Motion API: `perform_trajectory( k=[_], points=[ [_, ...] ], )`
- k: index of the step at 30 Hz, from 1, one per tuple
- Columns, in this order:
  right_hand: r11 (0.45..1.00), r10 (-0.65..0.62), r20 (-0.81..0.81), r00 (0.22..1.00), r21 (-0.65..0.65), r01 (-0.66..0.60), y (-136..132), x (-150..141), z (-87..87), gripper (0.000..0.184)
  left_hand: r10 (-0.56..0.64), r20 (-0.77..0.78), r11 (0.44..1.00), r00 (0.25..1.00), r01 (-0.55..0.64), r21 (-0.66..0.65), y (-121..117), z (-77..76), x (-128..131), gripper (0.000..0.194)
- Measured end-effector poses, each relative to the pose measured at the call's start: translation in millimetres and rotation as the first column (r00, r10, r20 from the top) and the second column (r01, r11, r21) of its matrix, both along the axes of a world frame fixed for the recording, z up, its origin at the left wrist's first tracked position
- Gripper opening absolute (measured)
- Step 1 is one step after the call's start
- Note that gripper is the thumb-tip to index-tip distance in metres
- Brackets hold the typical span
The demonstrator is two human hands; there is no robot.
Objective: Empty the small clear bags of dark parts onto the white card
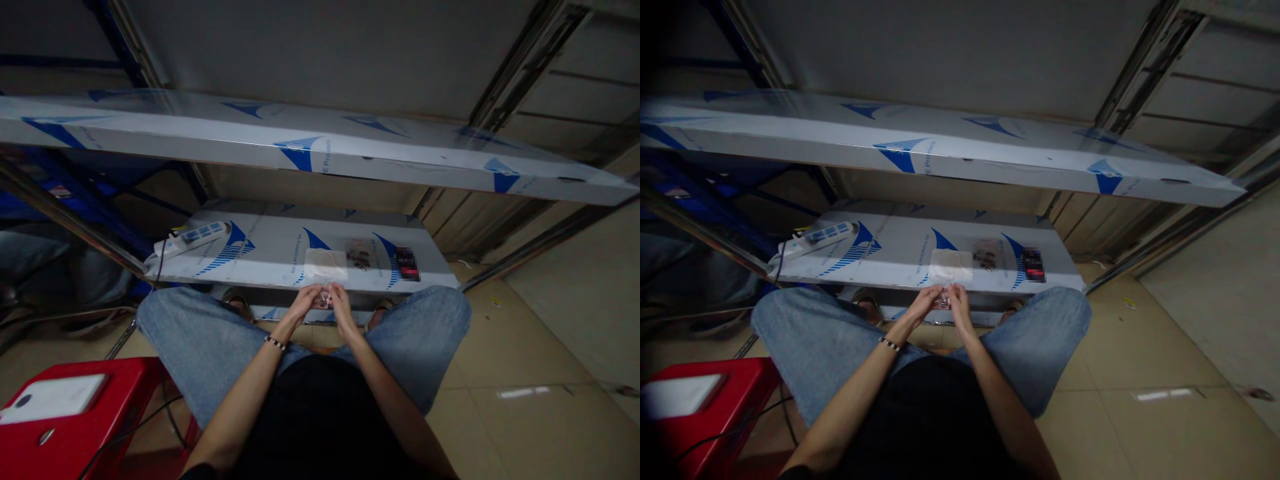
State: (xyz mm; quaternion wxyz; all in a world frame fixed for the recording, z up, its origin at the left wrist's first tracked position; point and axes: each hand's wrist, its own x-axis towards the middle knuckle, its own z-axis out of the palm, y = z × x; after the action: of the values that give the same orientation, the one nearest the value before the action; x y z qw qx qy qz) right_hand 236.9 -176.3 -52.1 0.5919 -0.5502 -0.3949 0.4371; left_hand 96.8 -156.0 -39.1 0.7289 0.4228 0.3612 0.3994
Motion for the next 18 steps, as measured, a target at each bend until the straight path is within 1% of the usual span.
perform_trajectory(
  k=[1, 3, 5, 7, 9, 11, 15, 18],
  points=[
    [0.999, 0.027, -0.096, 0.995, -0.020, -0.029, -7, -11, -2.8, 0.051, 0.016, -0.003, 1.000, 1.000, -0.016, 0.005, 0, -1.2, 0, 0.045],
    [0.999, 0.027, -0.174, 0.984, -0.034, -0.033, -13, -17, -1.8, 0.048, 0.006, -0.018, 1.000, 1.000, -0.005, 0.009, 0, -2.2, 0, 0.045],
    [0.999, -0.008, -0.201, 0.980, -0.046, -0.002, -10, -11, 3.6, 0.045, -0.062, -0.032, 0.998, 0.998, 0.062, -0.003, -1, -1.6, 2, 0.046],
    [0.996, -0.050, -0.241, 0.969, -0.089, 0.029, -6, -2, 8.1, 0.044, -0.125, -0.052, 0.992, 0.991, 0.125, -0.012, -2, -0.4, 5, 0.048],
    [0.989, -0.070, -0.288, 0.955, -0.147, 0.028, -1, 3, 9.1, 0.043, -0.150, -0.087, 0.989, 0.985, 0.150, -0.008, -4, 0.4, 8, 0.050],
    [0.987, -0.070, -0.308, 0.949, -0.156, 0.022, 1, 4, 7.1, 0.042, -0.146, -0.108, 0.989, 0.983, 0.146, -0.005, -5, 0.6, 10, 0.047],
    [0.996, -0.056, -0.299, 0.953, -0.087, 0.031, 6, 3, 2.9, 0.039, -0.112, -0.074, 0.993, 0.991, 0.109, -0.035, -5, 1.4, 9, 0.045],
    [0.996, -0.062, -0.309, 0.949, -0.074, 0.041, 10, 6, 3.3, 0.038, -0.026, -0.126, 1.000, 0.992, 0.026, -0.001, -1, 2.4, 7, 0.045]
  ],
)
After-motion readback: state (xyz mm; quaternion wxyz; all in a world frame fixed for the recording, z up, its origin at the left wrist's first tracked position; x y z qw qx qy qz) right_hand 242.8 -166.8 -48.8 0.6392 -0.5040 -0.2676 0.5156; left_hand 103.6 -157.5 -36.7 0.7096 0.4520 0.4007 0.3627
